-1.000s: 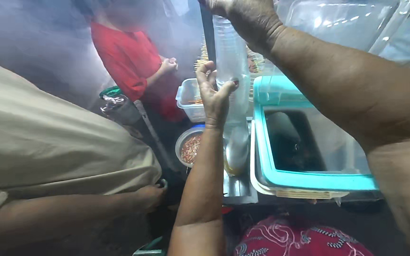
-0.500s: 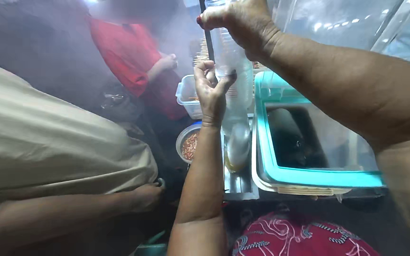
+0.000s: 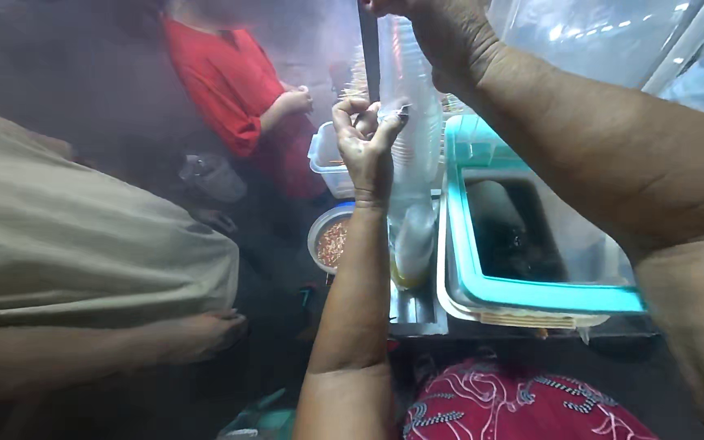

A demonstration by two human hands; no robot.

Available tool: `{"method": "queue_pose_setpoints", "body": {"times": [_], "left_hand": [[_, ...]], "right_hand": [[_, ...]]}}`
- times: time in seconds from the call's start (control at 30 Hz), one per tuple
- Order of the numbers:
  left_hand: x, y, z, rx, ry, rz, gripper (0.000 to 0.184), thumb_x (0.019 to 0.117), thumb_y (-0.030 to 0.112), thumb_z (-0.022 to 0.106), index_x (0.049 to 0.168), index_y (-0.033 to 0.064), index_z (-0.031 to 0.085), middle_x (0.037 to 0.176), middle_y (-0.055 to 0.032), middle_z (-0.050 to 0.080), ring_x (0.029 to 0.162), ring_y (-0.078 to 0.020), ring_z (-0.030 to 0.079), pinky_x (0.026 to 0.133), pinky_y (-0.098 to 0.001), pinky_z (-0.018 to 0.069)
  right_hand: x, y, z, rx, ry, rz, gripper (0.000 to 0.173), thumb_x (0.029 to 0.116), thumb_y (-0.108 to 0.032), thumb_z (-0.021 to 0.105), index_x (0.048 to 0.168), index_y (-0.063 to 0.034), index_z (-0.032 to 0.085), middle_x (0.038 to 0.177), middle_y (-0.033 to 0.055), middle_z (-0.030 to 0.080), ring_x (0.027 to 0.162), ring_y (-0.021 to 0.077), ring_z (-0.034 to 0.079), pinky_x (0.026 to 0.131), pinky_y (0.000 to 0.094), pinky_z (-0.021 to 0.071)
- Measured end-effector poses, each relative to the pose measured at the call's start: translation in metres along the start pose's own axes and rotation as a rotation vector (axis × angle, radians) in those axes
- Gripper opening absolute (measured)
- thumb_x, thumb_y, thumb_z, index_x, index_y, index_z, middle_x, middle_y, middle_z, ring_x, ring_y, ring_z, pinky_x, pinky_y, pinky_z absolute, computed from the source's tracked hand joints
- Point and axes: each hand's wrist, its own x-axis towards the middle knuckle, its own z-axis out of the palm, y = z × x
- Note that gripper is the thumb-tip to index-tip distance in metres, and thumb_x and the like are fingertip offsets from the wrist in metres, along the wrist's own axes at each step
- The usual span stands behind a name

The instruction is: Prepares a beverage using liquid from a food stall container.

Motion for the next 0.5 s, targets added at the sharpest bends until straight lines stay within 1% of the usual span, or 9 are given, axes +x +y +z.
{"method": "queue_pose_setpoints", "body": {"times": [0.03, 0.07, 0.1, 0.13, 0.17, 0.23, 0.33, 0.43, 0.5], "left_hand": [[0.000, -0.001, 0.002, -0.007, 0.020, 0.007, 0.036, 0.0844, -0.004, 0.068, 0.110, 0.0050, 0.044, 0.098, -0.0021, 0.060, 0.084, -0.0074, 0.064, 0.080, -0.0281, 0.0587], [0.001, -0.003, 0.004, -0.011, 0.036, 0.010, 0.036, 0.0841, -0.005, 0.069, 0.108, 0.0055, 0.044, 0.095, -0.0018, 0.061, 0.082, -0.0075, 0.064, 0.079, -0.0280, 0.0590], [0.001, -0.003, 0.005, -0.016, 0.045, 0.003, 0.037, 0.0831, -0.007, 0.070, 0.106, 0.0058, 0.044, 0.092, -0.0021, 0.062, 0.081, -0.0084, 0.066, 0.079, -0.0289, 0.0599], [0.002, -0.003, 0.006, -0.024, 0.046, -0.010, 0.039, 0.0819, -0.009, 0.071, 0.106, 0.0062, 0.043, 0.091, -0.0025, 0.065, 0.081, -0.0092, 0.068, 0.078, -0.0297, 0.0608], [0.002, -0.001, 0.007, -0.035, 0.045, -0.029, 0.041, 0.0809, -0.010, 0.070, 0.106, 0.0068, 0.043, 0.092, -0.0029, 0.068, 0.082, -0.0098, 0.070, 0.078, -0.0300, 0.0610], [0.002, 0.001, 0.006, -0.061, 0.014, -0.048, 0.042, 0.0820, -0.011, 0.068, 0.111, 0.0050, 0.043, 0.100, -0.0043, 0.065, 0.089, -0.0119, 0.069, 0.082, -0.0325, 0.0611], [0.003, -0.001, -0.001, -0.077, -0.082, -0.071, 0.042, 0.0883, -0.004, 0.062, 0.124, 0.0038, 0.041, 0.111, -0.0037, 0.063, 0.098, -0.0104, 0.067, 0.087, -0.0319, 0.0585], [0.007, -0.011, -0.007, -0.028, -0.208, -0.032, 0.053, 0.0899, 0.006, 0.059, 0.138, -0.0051, 0.039, 0.132, -0.0134, 0.056, 0.118, -0.0156, 0.060, 0.099, -0.0335, 0.0530], [0.008, -0.015, -0.008, 0.012, -0.257, 0.028, 0.055, 0.0895, 0.008, 0.059, 0.137, -0.0077, 0.038, 0.133, -0.0154, 0.055, 0.121, -0.0164, 0.058, 0.102, -0.0327, 0.0512]], "right_hand": [[-0.009, -0.022, -0.001, -0.047, -0.023, 0.203, 0.015, 0.0980, 0.000, 0.065, 0.112, 0.0052, 0.068, 0.110, 0.0119, 0.069, 0.110, 0.0120, 0.064, 0.102, 0.0308, 0.0480], [0.001, 0.007, 0.001, 0.008, 0.060, 0.001, 0.007, 0.0899, 0.000, 0.073, 0.095, 0.0044, 0.071, 0.091, 0.0111, 0.071, 0.092, 0.0121, 0.068, 0.087, 0.0295, 0.0550], [0.016, 0.033, 0.001, 0.135, 0.075, -0.163, 0.009, 0.0830, 0.001, 0.078, 0.082, 0.0015, 0.070, 0.077, 0.0083, 0.069, 0.080, 0.0119, 0.068, 0.077, 0.0290, 0.0556], [0.027, 0.047, 0.000, 0.220, 0.055, -0.241, 0.010, 0.0796, 0.002, 0.080, 0.078, -0.0004, 0.070, 0.073, 0.0068, 0.069, 0.076, 0.0121, 0.070, 0.075, 0.0298, 0.0583], [0.031, 0.050, -0.001, 0.247, 0.033, -0.244, 0.012, 0.0781, 0.002, 0.082, 0.077, -0.0016, 0.071, 0.072, 0.0056, 0.069, 0.074, 0.0117, 0.070, 0.075, 0.0301, 0.0589], [0.031, 0.046, -0.003, 0.192, 0.023, -0.201, 0.015, 0.0780, 0.000, 0.084, 0.075, -0.0030, 0.070, 0.069, 0.0031, 0.066, 0.071, 0.0090, 0.067, 0.074, 0.0282, 0.0577], [0.032, 0.035, -0.003, 0.038, 0.034, -0.156, 0.016, 0.0818, -0.002, 0.083, 0.075, -0.0021, 0.069, 0.066, 0.0020, 0.061, 0.065, 0.0070, 0.059, 0.067, 0.0259, 0.0507], [0.035, 0.031, -0.002, -0.068, -0.003, -0.202, 0.015, 0.0864, -0.007, 0.081, 0.078, -0.0025, 0.070, 0.067, 0.0020, 0.060, 0.065, 0.0074, 0.056, 0.067, 0.0277, 0.0482], [0.035, 0.028, -0.003, -0.111, -0.042, -0.213, 0.013, 0.0881, -0.010, 0.080, 0.081, -0.0032, 0.071, 0.070, 0.0019, 0.062, 0.069, 0.0075, 0.058, 0.070, 0.0287, 0.0488]]}}
